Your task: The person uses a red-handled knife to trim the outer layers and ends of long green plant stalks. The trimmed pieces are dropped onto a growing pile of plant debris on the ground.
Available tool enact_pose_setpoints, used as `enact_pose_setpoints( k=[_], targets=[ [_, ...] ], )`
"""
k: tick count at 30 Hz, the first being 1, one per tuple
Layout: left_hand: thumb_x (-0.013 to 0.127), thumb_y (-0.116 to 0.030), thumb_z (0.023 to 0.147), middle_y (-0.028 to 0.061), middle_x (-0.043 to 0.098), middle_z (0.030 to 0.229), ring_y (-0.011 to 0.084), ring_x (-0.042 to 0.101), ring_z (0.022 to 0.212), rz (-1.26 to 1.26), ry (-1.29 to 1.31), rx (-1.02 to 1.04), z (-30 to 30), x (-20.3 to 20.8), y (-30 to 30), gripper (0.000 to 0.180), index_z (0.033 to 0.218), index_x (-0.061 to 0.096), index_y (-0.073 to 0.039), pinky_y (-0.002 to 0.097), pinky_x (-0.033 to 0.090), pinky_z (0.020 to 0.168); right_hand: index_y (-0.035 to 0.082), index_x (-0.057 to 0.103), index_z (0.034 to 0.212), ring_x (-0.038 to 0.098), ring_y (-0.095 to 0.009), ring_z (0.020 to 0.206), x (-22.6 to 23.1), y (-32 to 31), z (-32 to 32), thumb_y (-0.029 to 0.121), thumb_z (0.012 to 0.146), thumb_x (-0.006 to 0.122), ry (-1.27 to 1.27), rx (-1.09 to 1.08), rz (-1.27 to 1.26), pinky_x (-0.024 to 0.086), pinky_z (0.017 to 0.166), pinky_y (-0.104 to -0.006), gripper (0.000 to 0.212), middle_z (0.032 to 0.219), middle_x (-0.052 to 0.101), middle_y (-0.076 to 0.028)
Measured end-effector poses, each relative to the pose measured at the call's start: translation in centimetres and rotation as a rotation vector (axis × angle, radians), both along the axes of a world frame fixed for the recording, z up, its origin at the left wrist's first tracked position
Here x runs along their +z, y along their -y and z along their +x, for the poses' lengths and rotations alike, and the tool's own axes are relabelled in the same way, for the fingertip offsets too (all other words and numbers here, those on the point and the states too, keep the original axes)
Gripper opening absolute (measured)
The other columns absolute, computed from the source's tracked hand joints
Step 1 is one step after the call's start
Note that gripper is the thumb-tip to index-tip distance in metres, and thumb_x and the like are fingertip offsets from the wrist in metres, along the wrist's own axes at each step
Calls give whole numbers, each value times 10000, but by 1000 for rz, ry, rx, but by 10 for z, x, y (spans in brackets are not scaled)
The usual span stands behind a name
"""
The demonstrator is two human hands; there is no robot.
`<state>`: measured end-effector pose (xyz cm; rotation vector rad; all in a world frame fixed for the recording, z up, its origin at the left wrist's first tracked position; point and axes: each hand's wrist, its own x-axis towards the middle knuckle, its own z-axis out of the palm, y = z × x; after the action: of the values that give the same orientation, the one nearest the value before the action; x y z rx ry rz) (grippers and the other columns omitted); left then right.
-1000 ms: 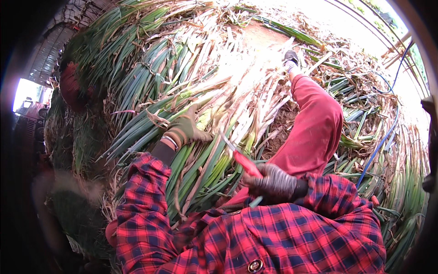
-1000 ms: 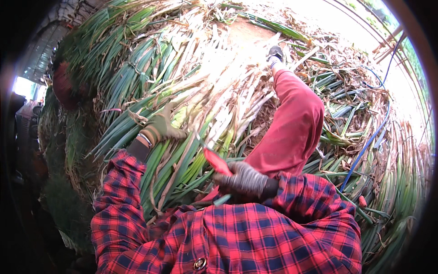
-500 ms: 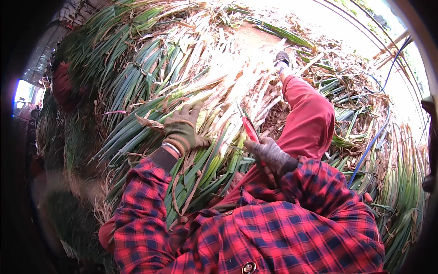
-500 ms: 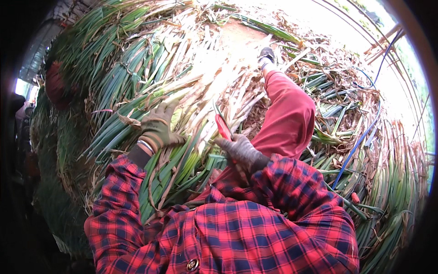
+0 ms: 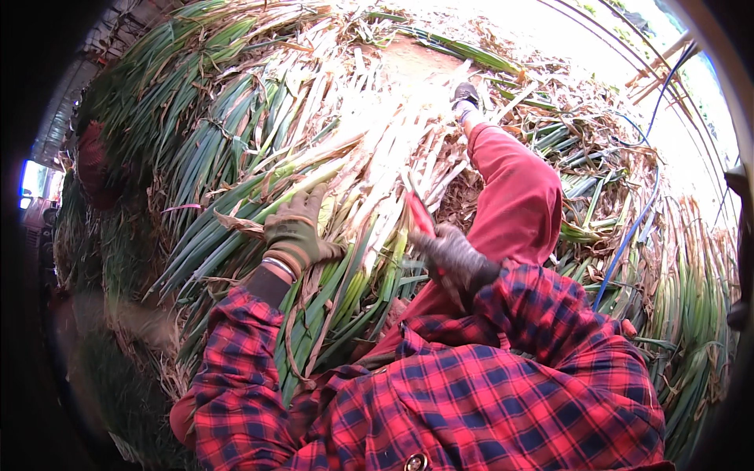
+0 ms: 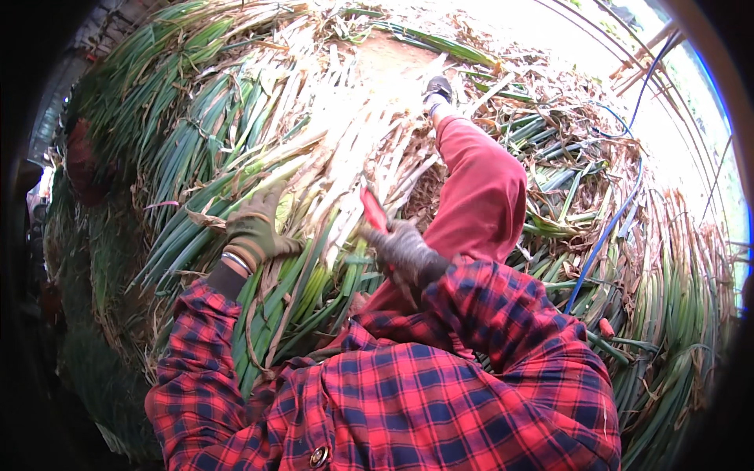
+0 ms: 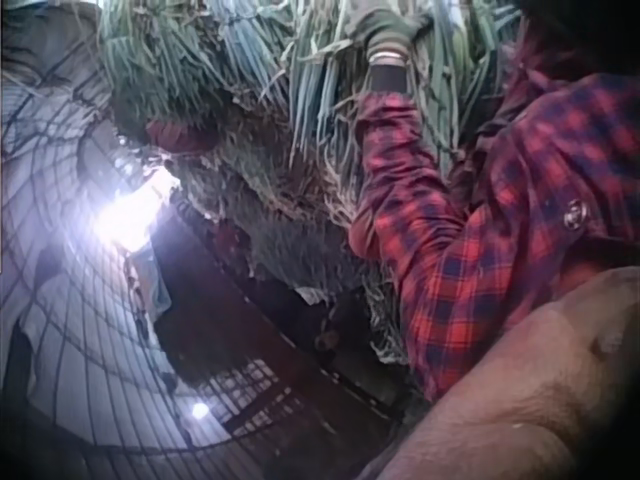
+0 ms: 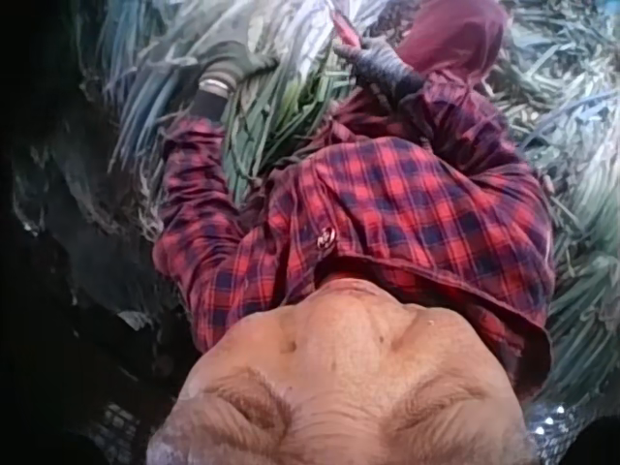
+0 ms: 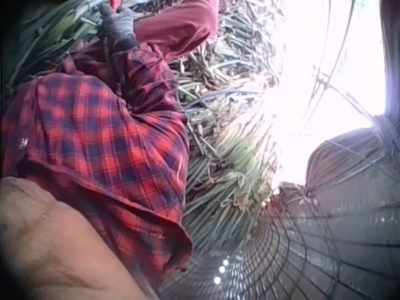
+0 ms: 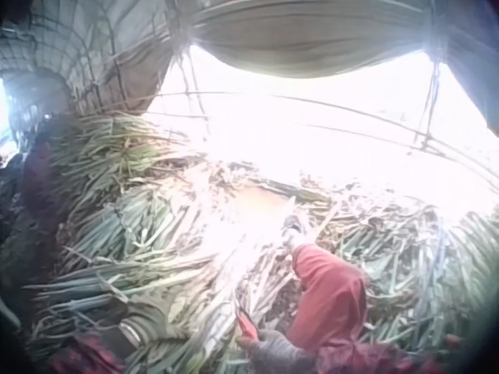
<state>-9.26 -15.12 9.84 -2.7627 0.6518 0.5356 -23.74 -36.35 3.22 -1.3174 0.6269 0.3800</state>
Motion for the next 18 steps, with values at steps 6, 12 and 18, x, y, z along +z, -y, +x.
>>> enact_pose_setpoints(
  k=[6,12,18],
  targets=[
    [807,-620,495,127,406,1425,345,465,1237,1,-3,-2,0,-1,4,1201,1479,237,-235,450,422,997,66,564,833,468,-99,384,-43,22,30,398,865,673,50,-96,-63,377,348,-246,351,582,533,0],
    [811,-606,502,126,405,1425,332,454,1249,24,-19,22,3,-2,1,1193,1479,232,-243,461,419,997,35,567,704,498,-171,412,-47,49,71,366,825,714,56,-144,-101,386,373,-326,382,557,549,-73],
    [826,-574,500,135,422,1402,334,451,1251,3,-8,23,4,-6,0,1189,1477,238,-236,461,415,999,-10,577,664,538,-215,408,-51,63,107,411,846,667,18,-112,-167,419,363,-346,467,543,568,-120]
  ],
)
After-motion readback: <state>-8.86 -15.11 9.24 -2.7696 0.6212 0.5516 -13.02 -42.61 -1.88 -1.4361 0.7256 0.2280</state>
